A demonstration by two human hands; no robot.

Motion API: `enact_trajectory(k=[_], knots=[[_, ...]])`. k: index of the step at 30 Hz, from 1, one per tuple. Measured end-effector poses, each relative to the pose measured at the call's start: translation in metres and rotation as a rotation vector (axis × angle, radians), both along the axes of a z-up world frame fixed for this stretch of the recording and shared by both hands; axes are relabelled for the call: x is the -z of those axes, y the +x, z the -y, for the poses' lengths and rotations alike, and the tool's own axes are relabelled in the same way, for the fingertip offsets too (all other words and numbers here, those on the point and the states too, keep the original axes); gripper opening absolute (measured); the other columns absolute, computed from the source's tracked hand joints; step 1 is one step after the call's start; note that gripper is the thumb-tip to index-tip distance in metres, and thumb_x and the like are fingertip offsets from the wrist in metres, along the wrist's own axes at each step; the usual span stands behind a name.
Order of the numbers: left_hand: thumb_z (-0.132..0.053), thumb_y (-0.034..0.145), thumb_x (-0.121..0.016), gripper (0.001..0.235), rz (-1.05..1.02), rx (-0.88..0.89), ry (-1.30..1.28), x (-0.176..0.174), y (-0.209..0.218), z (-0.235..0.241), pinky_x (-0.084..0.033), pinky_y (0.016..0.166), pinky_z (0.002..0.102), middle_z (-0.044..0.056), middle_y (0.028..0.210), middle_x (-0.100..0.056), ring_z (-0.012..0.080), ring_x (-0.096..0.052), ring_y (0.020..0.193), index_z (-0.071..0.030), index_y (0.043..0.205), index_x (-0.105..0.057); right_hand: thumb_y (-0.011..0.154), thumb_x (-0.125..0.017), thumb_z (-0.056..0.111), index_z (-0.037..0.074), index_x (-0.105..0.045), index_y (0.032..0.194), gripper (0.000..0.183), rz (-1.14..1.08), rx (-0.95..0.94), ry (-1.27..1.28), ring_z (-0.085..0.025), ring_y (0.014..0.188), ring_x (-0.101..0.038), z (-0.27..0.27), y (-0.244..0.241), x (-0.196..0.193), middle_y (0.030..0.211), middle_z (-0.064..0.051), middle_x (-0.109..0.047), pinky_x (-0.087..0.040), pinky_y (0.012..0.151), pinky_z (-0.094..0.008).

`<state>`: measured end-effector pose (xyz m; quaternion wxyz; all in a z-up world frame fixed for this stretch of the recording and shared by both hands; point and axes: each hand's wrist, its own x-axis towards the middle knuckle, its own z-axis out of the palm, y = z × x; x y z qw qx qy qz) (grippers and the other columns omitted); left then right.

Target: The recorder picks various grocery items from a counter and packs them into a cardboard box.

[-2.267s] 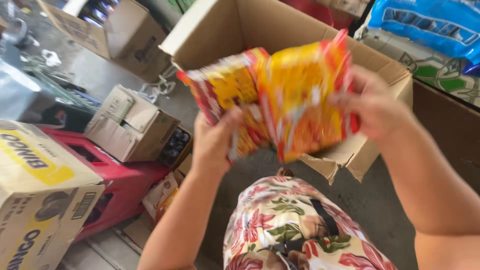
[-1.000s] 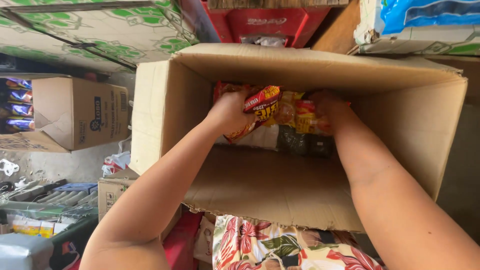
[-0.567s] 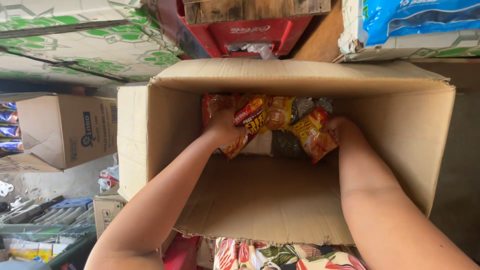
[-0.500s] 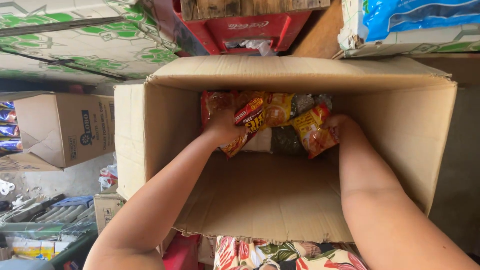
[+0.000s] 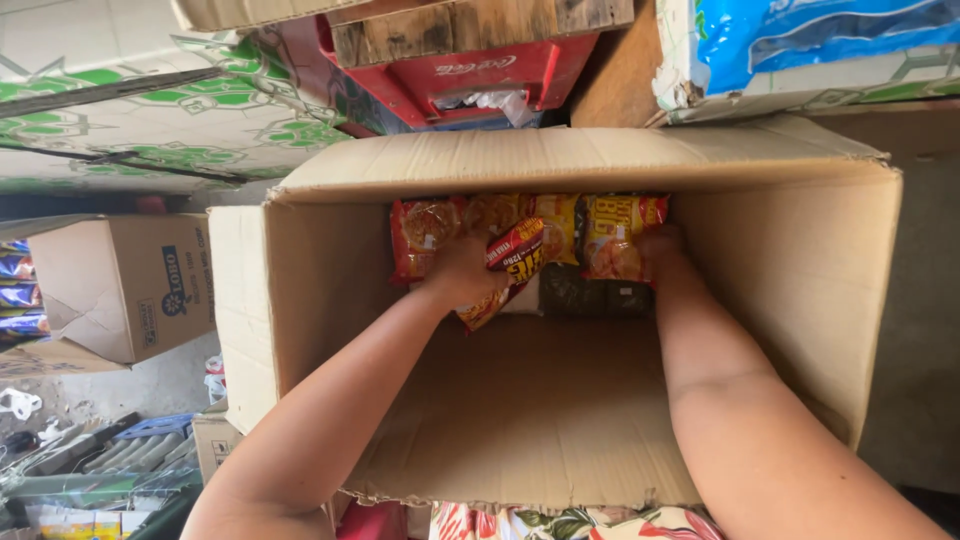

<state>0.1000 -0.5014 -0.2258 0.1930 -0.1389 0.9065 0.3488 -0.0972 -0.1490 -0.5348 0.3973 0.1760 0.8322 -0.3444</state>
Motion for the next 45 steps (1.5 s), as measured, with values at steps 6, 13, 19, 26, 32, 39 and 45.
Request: enact_trajectory(k=[6, 13, 19, 26, 32, 39, 45], knots=[[-0.035, 0.07, -0.085, 0.058, 0.09, -0.028, 0.114, 0.012, -0.006, -0.016, -0.054, 0.094, 0.046, 0.021, 0.112, -0.072, 0.039, -0.068, 0.108, -0.007, 0.118, -0.069, 0.081, -0.082, 0.021, 0.002, -0.053, 0.133, 0.063, -0.467, -0.451, 0.483, -0.046, 0.1, -0.067, 0.083, 0.039, -0.184, 0.126, -0.028, -0.058, -0.056, 0.082, -0.056], [-0.039, 0.071, -0.087, 0.058, 0.076, -0.027, 0.14, 0.057, -0.017, -0.028, -0.055, 0.087, 0.047, 0.022, 0.106, -0.073, 0.0402, -0.07, 0.1, -0.004, 0.114, -0.068, 0.075, -0.077, 0.012, 0.011, -0.059, 0.136, 0.064, -0.62, -0.781, 0.288, -0.042, 0.112, -0.066, 0.042, 0.012, -0.032, 0.134, -0.028, -0.057, -0.056, 0.093, -0.051], [-0.033, 0.075, -0.085, 0.033, 0.058, -0.351, 0.562, 0.118, -0.027, -0.082, -0.057, 0.065, 0.038, 0.007, 0.078, -0.077, 0.0215, -0.071, 0.069, -0.008, 0.096, -0.08, 0.083, -0.081, 0.029, 0.005, -0.071, 0.136, 0.059, 0.0, 0.116, -0.062, -0.034, 0.119, -0.072, 0.011, 0.018, -0.071, 0.134, -0.019, -0.074, -0.059, 0.097, -0.054], [-0.021, 0.089, -0.08, 0.027, 0.035, -0.677, 0.857, 0.18, -0.071, -0.142, -0.056, 0.072, 0.036, 0.005, 0.097, -0.077, 0.0188, -0.069, 0.083, -0.006, 0.11, -0.075, 0.072, -0.085, 0.041, 0.018, -0.057, 0.141, 0.078, 0.481, 0.08, -0.486, -0.03, 0.125, -0.061, 0.006, 0.031, -0.124, 0.132, -0.008, -0.069, -0.051, 0.095, -0.065], [-0.005, 0.076, -0.081, 0.064, -0.054, -0.551, 0.932, 0.203, -0.097, -0.169, -0.057, 0.09, 0.036, 0.011, 0.12, -0.072, 0.0225, -0.069, 0.106, -0.005, 0.134, -0.057, 0.067, -0.092, 0.032, 0.009, -0.064, 0.134, 0.077, 0.096, 0.102, -0.241, -0.031, 0.106, -0.073, 0.003, 0.031, -0.06, 0.118, -0.011, -0.074, -0.06, 0.087, -0.055], [0.0, 0.064, -0.087, 0.088, -0.289, -0.438, 0.753, 0.228, -0.091, -0.18, -0.053, 0.098, 0.039, 0.02, 0.129, -0.064, 0.0318, -0.063, 0.117, -0.002, 0.138, -0.041, 0.085, -0.081, 0.024, -0.001, -0.026, 0.158, 0.095, -0.378, -0.319, 0.456, -0.049, 0.11, -0.065, 0.063, 0.047, -0.171, 0.131, -0.035, -0.056, -0.057, 0.09, -0.053], [-0.009, 0.089, -0.068, 0.069, -0.283, -0.294, 0.252, 0.264, -0.06, -0.198, -0.053, 0.104, 0.043, 0.025, 0.141, -0.062, 0.041, -0.063, 0.126, -0.008, 0.155, -0.048, 0.084, -0.075, 0.009, 0.019, -0.03, 0.156, 0.086, -0.513, -0.691, 0.403, -0.055, 0.13, -0.042, 0.061, 0.044, -0.144, 0.152, -0.03, -0.022, -0.053, 0.094, -0.057]])
